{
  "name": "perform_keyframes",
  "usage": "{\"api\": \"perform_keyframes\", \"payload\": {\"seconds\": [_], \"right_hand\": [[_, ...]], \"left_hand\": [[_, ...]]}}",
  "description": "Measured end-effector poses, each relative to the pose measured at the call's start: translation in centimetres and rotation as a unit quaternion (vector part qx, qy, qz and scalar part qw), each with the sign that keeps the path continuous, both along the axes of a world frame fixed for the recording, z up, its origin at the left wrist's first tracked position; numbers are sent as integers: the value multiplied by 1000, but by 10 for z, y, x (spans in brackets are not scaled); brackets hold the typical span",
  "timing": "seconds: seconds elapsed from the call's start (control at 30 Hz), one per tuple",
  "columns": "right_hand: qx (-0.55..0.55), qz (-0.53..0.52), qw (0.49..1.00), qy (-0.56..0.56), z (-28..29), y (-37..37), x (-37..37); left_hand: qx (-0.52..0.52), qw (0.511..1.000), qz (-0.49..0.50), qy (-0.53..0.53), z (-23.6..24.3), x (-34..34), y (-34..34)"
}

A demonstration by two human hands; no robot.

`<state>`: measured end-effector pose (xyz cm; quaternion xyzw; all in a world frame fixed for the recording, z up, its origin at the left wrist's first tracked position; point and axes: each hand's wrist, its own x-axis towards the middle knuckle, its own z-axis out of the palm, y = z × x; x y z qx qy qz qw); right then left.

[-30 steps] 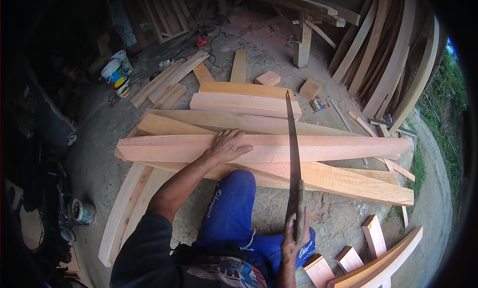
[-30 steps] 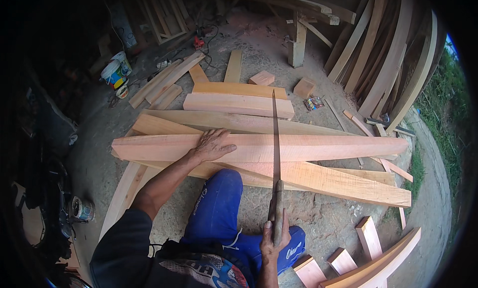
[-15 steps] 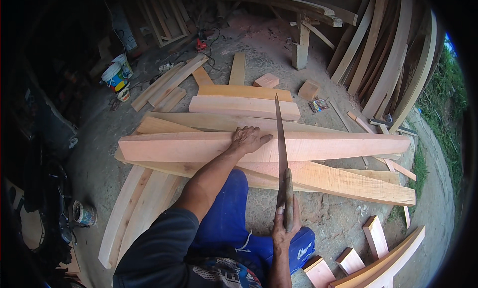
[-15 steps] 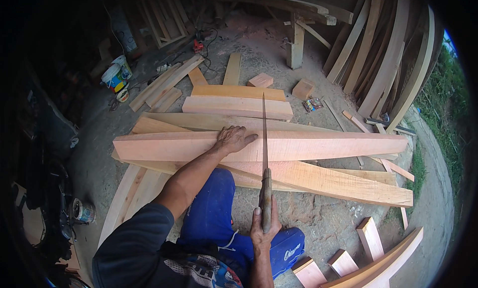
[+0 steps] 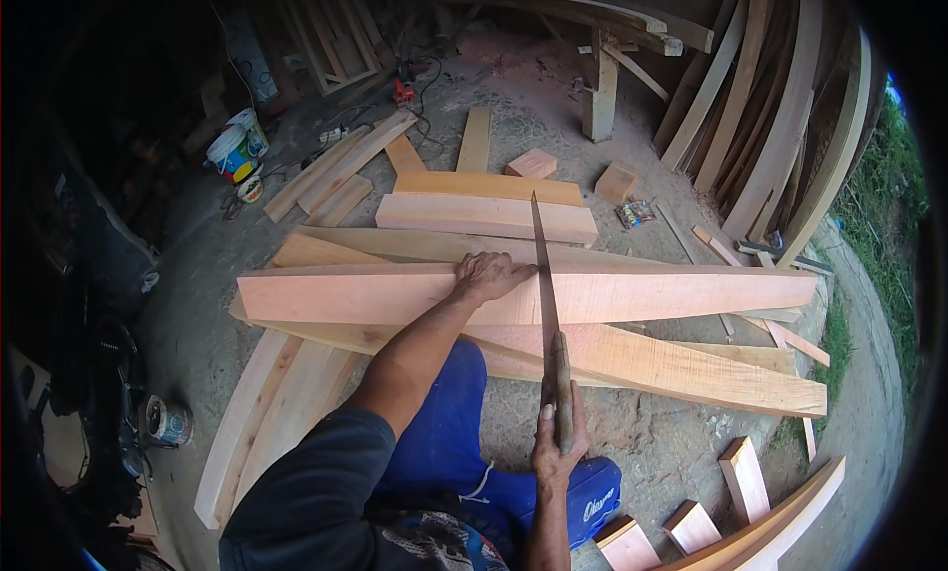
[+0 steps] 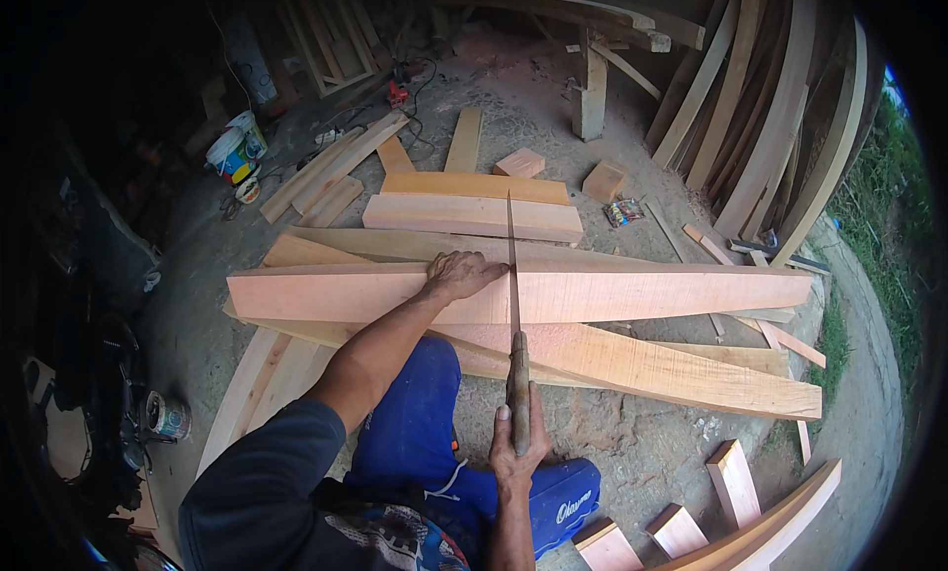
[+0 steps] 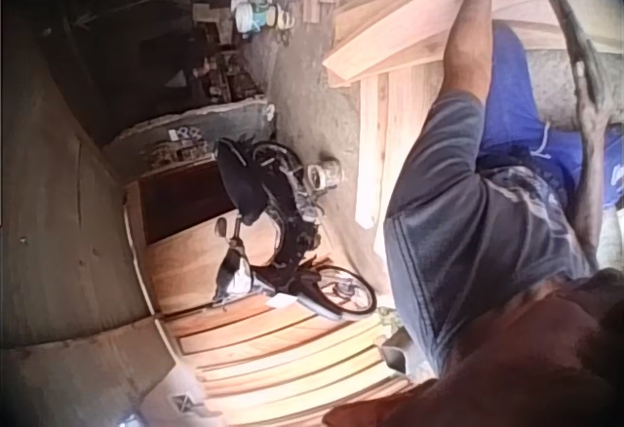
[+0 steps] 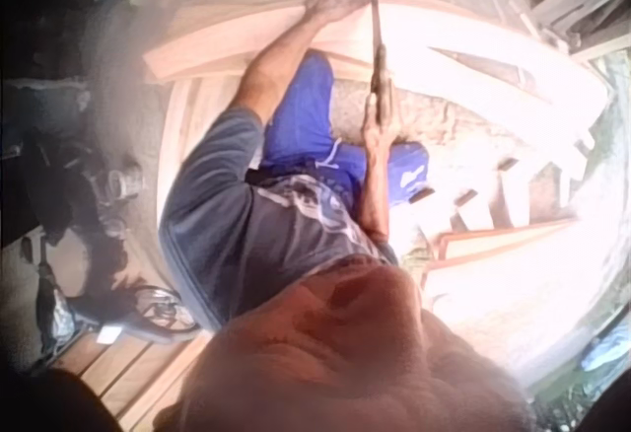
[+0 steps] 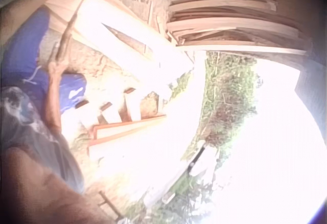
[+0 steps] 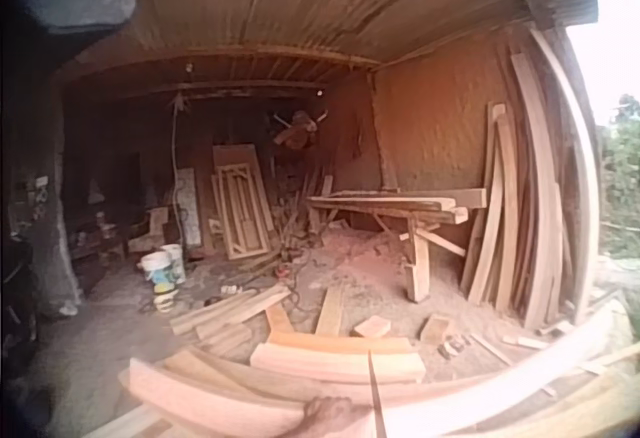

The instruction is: The person measures a long wooden plank with a tape measure, marks it, and then uses a hand saw to cut the plank into shorter pieces. The person repeats this process on another plank, measuring and sawing it into sections.

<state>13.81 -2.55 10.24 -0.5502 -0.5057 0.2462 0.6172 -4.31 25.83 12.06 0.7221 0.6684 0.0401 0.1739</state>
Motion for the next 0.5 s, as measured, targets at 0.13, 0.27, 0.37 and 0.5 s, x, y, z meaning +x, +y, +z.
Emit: {"api": "perform_keyframes", "payload": {"seconds": [0.13, 0.27, 0.37, 0.5], "right_hand": [[-16, 12, 999, 28, 3, 1, -1], [-14, 25, 999, 15, 8, 4, 3], [-24, 23, 999, 15, 3, 7, 5], [-53, 24, 998, 10, -3, -13, 11]], "left_hand": [[10, 1000, 0, -1, -2, 0, -2], [10, 1000, 4, -2, -5, -1, -1], [15, 1000, 11, -5, -6, -1, 0], [7, 1000, -4, -13, -17, -5, 9]]}}
